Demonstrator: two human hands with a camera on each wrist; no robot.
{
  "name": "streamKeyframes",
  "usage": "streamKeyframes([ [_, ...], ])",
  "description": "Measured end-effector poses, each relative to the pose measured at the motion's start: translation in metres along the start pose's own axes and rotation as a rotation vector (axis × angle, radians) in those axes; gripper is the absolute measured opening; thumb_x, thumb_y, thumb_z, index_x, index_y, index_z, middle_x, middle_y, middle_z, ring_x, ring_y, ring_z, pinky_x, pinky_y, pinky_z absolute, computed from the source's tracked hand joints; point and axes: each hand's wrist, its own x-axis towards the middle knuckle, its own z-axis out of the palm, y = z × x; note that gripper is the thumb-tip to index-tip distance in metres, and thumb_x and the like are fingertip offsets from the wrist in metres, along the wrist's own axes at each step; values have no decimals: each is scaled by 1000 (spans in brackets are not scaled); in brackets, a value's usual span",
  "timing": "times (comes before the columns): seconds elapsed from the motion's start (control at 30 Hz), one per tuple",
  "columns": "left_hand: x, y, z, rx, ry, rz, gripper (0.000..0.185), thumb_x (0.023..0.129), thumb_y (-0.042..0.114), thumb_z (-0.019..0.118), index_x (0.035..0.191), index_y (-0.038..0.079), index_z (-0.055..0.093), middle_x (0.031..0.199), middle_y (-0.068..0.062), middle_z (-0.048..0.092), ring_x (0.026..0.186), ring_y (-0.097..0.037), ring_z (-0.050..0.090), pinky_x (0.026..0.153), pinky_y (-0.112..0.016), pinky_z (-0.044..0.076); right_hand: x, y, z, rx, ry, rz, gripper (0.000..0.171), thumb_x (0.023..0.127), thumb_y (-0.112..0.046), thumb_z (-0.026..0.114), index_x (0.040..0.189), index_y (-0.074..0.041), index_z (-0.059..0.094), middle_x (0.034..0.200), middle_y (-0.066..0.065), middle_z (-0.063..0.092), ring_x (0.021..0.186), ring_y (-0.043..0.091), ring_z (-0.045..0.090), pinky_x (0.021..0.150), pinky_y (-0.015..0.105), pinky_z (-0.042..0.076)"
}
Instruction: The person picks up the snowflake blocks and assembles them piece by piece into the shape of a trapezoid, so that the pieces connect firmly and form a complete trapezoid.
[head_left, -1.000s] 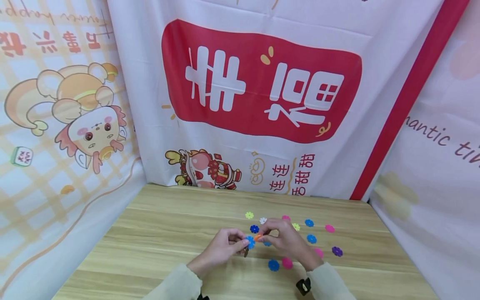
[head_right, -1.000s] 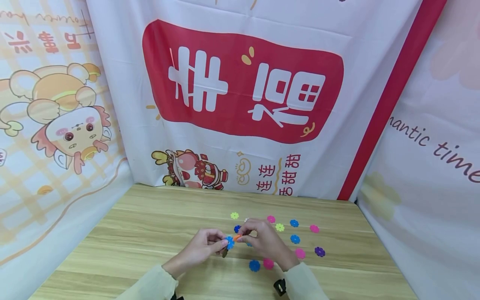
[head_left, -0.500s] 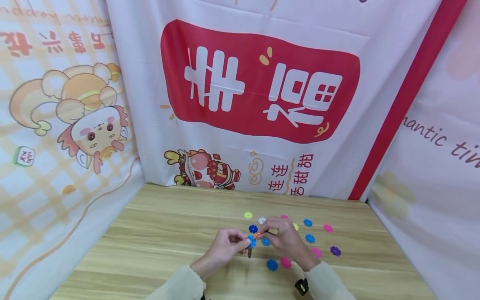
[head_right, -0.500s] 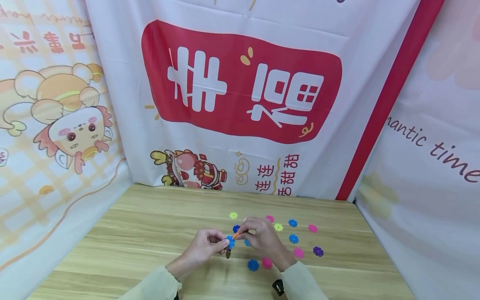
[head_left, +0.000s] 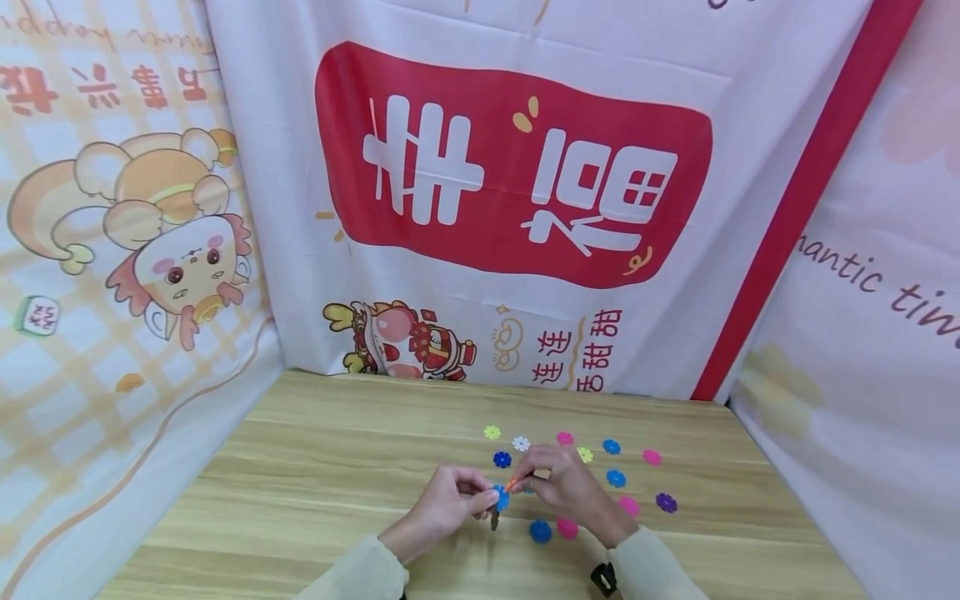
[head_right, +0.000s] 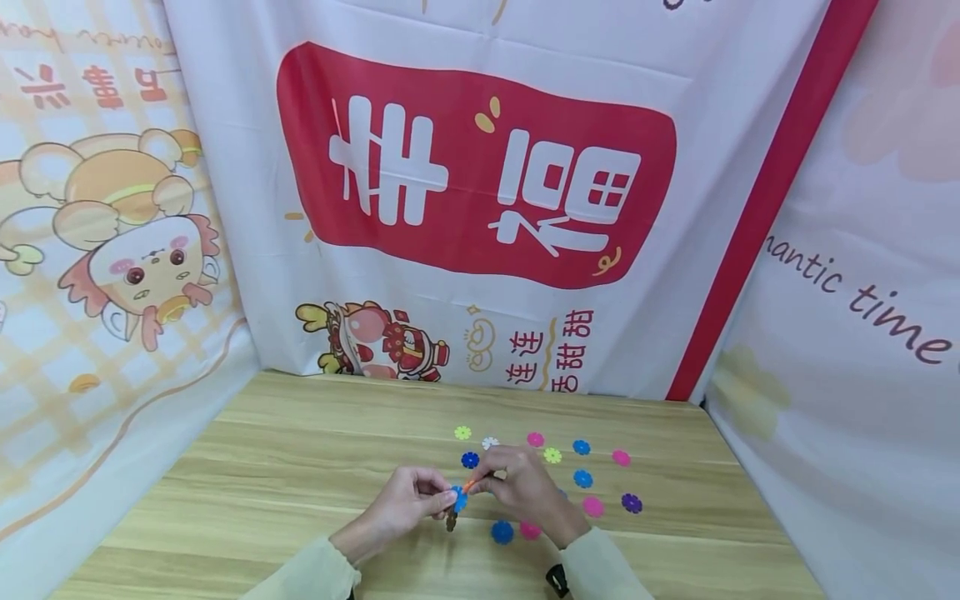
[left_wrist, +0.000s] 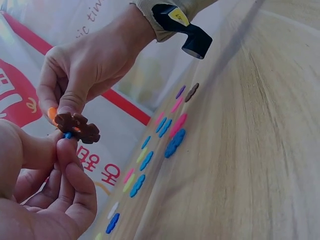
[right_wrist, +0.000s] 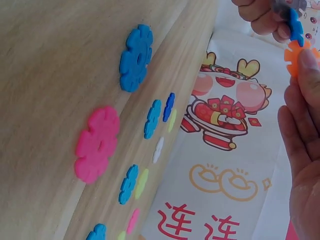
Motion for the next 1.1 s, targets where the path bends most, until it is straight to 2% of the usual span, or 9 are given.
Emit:
streamKeyframes([
  [0.13,-1,1,-1,-25,-15,-20,20,83,12,74,93,-5,68,82,-7,72,69,-12,65,65,-23,57,0,-1,0,30,4,1,13,72,8,77,78,-3,70,77,8,72,70,20,69,66,23,59],
  [0.33,-2,4,0,-104,-42,-36,26,84,12,73,98,-9,66,82,-5,71,69,-10,62,66,-21,56,-10,16,6,95,48,51,7,77,-6,77,78,-4,71,79,1,72,74,11,69,70,25,59],
  [0.53,-2,2,2,-31,-20,-32,21,84,11,73,94,-7,67,82,-6,71,68,-10,63,66,-24,57,-10,18,5,9,-25,49,6,79,-12,78,78,-15,72,80,-7,71,76,2,67,71,17,57],
  [0.63,-2,2,2,-10,-10,-30,20,85,13,73,93,-4,69,82,-6,71,68,-10,63,65,-24,57,-9,16,4,-2,-20,40,8,79,-10,78,78,-15,72,79,-6,71,75,3,67,71,16,57],
  [0.83,0,5,3,-77,-38,-10,26,85,15,73,98,-7,67,82,-5,71,68,-10,62,66,-21,56,-15,20,6,110,71,163,6,78,-15,78,81,-17,73,81,-6,72,77,8,69,73,27,59],
  [0.97,-1,6,3,-93,-49,-6,26,85,12,72,98,-10,66,80,-4,71,66,-9,61,64,-20,56,-18,22,6,123,50,236,5,80,-21,77,82,-21,73,83,-9,72,79,6,69,74,27,59],
  [1.1,-1,7,2,-73,-55,-34,24,85,12,72,97,-8,67,80,-4,71,66,-8,61,65,-20,56,-18,22,1,107,0,179,5,81,-17,76,85,-19,74,84,-8,73,77,5,69,69,25,59],
])
